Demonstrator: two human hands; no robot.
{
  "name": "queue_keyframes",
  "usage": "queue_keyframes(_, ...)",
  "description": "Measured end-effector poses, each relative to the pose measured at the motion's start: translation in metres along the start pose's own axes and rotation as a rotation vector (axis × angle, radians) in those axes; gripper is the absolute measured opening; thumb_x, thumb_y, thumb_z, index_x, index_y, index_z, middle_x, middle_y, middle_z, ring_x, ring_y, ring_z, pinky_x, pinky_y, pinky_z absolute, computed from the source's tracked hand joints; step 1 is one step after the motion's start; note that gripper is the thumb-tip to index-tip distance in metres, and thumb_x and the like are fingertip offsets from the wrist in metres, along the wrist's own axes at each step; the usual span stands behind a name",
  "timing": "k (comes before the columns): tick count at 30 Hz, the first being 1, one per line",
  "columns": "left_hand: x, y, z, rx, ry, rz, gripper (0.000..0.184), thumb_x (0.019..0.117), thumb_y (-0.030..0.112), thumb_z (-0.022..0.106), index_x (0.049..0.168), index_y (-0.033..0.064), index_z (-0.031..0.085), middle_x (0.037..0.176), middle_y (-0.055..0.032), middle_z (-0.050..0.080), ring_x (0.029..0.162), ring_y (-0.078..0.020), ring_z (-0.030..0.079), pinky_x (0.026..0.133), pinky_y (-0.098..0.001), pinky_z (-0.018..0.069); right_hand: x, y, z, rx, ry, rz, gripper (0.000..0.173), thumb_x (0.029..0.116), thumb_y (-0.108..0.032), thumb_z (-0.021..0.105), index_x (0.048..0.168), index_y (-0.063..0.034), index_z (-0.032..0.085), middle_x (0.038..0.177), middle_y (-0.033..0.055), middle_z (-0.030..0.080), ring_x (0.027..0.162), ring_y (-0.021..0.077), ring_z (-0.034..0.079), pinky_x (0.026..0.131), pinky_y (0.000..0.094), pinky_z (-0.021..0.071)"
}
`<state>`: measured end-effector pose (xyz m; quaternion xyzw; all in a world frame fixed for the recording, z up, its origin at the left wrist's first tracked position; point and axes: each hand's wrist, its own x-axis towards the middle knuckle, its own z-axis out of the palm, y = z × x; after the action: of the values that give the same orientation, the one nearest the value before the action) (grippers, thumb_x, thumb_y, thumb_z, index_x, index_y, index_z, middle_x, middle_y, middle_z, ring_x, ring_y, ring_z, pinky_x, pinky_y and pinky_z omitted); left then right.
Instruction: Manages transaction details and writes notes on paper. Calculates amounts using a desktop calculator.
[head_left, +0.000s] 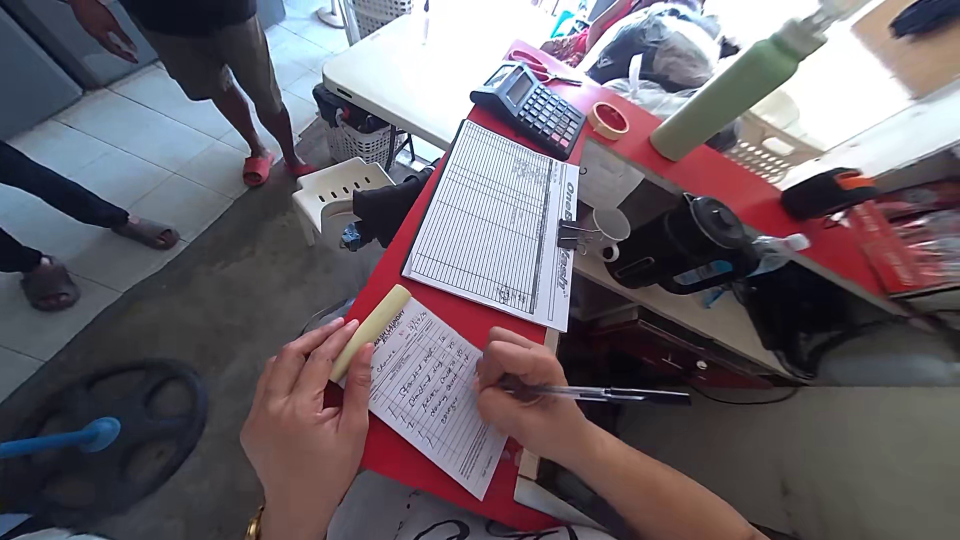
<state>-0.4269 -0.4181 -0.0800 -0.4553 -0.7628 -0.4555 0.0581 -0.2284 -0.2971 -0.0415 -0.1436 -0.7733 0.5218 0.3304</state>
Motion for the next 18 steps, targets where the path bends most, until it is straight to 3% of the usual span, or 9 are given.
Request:
queue_keyframes(4,0.000,-0.001,0.000,0.004,0.006,0.008,0.038,0.1024,0.042,0.058,0.116,0.0114,0.077,0.119,-0.0110,0.072,0.105,-0.0214,0.066,0.084,-0.0374,0.0511,0.003,0.004,-0.004,-0.064,-0.073,-0.084,0.011,0.0816,0.003,0.063,0.072,0.0000,0.059,0.073,0.0039,0.051,0.070,0.0047,0.050,0.059,0.0151,0.0383)
queue_keyframes(11,0.000,0.000,0.001,0.001,0.003,0.006,0.039,0.1022,0.042,0.058,0.116,0.0110,0.077,0.120,-0.0118,0.072,0.106,-0.0221,0.066,0.085,-0.0376,0.0508,0.008,0.011,-0.015,-0.091,0.025,-0.053,0.011,0.0833,0.002,0.064,0.073,0.0001,0.060,0.074,0.0029,0.053,0.070,0.0030,0.051,0.059,0.0140,0.0403)
queue_keyframes(14,0.000,0.000,0.000,0.002,0.001,0.006,0.039,0.1023,0.042,0.058,0.115,0.0105,0.077,0.119,-0.0125,0.072,0.106,-0.0224,0.066,0.086,-0.0370,0.0505,0.006,0.014,-0.015,-0.034,0.071,-0.016,0.009,0.0844,0.003,0.063,0.077,-0.0011,0.060,0.077,0.0025,0.055,0.069,0.0023,0.055,0.057,0.0133,0.0461)
queue_keyframes(18,-0.001,0.000,0.000,0.004,-0.001,0.001,0.039,0.1024,0.041,0.058,0.115,0.0097,0.077,0.119,-0.0134,0.072,0.106,-0.0227,0.066,0.086,-0.0379,0.0502,0.005,0.014,-0.012,-0.091,0.085,-0.045,0.013,0.0829,0.003,0.062,0.071,-0.0013,0.057,0.073,0.0020,0.051,0.070,0.0027,0.050,0.059,0.0140,0.0394)
